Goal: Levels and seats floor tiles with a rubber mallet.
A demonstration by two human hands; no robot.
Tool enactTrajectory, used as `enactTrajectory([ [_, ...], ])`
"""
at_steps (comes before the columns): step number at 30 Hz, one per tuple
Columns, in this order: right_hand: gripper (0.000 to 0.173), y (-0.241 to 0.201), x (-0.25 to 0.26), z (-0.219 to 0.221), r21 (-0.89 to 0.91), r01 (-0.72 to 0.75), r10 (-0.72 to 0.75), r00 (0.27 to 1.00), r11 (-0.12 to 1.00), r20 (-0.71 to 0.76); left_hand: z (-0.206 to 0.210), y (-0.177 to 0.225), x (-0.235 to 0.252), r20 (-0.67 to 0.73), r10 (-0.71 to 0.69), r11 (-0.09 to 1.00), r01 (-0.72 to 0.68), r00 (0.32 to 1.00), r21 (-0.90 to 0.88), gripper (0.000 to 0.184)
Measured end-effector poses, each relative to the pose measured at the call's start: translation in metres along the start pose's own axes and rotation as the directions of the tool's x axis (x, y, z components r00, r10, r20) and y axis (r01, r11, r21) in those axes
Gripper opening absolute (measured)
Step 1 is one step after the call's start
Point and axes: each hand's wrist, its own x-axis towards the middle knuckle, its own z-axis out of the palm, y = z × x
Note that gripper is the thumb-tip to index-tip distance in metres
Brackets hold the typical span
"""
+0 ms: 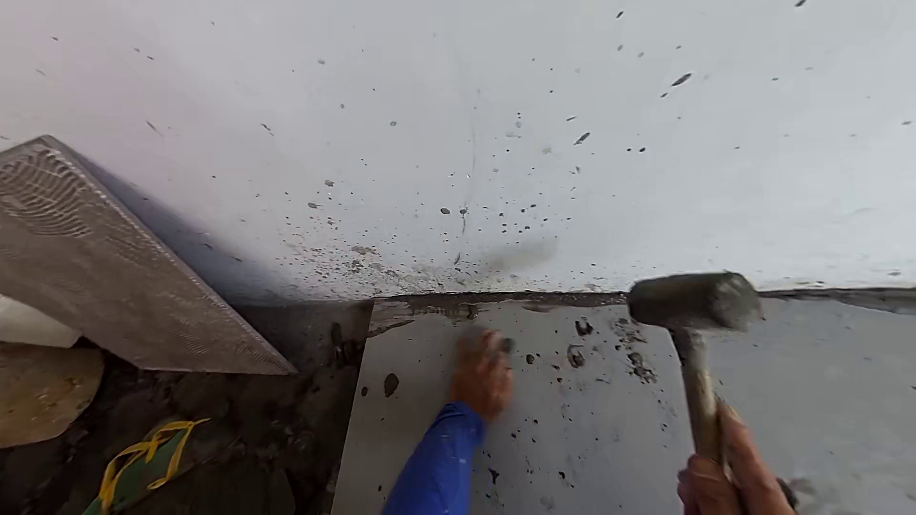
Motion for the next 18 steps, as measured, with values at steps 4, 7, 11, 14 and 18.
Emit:
enactTrajectory([
  [4,0.054,0.0,0.016,0.061,-0.14,-0.005,-0.004,0.998,0.99,-0.06,-0.027,-0.076,-0.029,0.036,-0.195,0.966,0.186,0.98,0.18,0.058],
  [7,0.054,0.029,0.033,0.116,-0.162,-0.192,0.193,0.981,0.968,-0.009,-0.027,-0.077,-0.029,0.025,-0.22,0.96,0.212,0.975,0.182,0.059],
  [11,0.054,0.015,0.03,0.138,-0.165,-0.16,0.138,0.981,0.973,-0.139,-0.026,-0.078,-0.03,0.03,-0.186,0.971,0.179,0.982,0.157,0.059],
  [14,0.053,0.014,0.036,0.136,-0.241,-0.243,0.239,0.97,0.94,-0.048,-0.026,-0.076,-0.03,0.059,-0.16,0.978,0.15,0.985,0.147,0.061],
  [18,0.052,-0.005,0.042,0.129,-0.23,-0.177,0.159,0.983,0.957,-0.095,-0.025,-0.076,-0.032,0.061,-0.123,0.983,0.113,0.991,0.143,0.063],
])
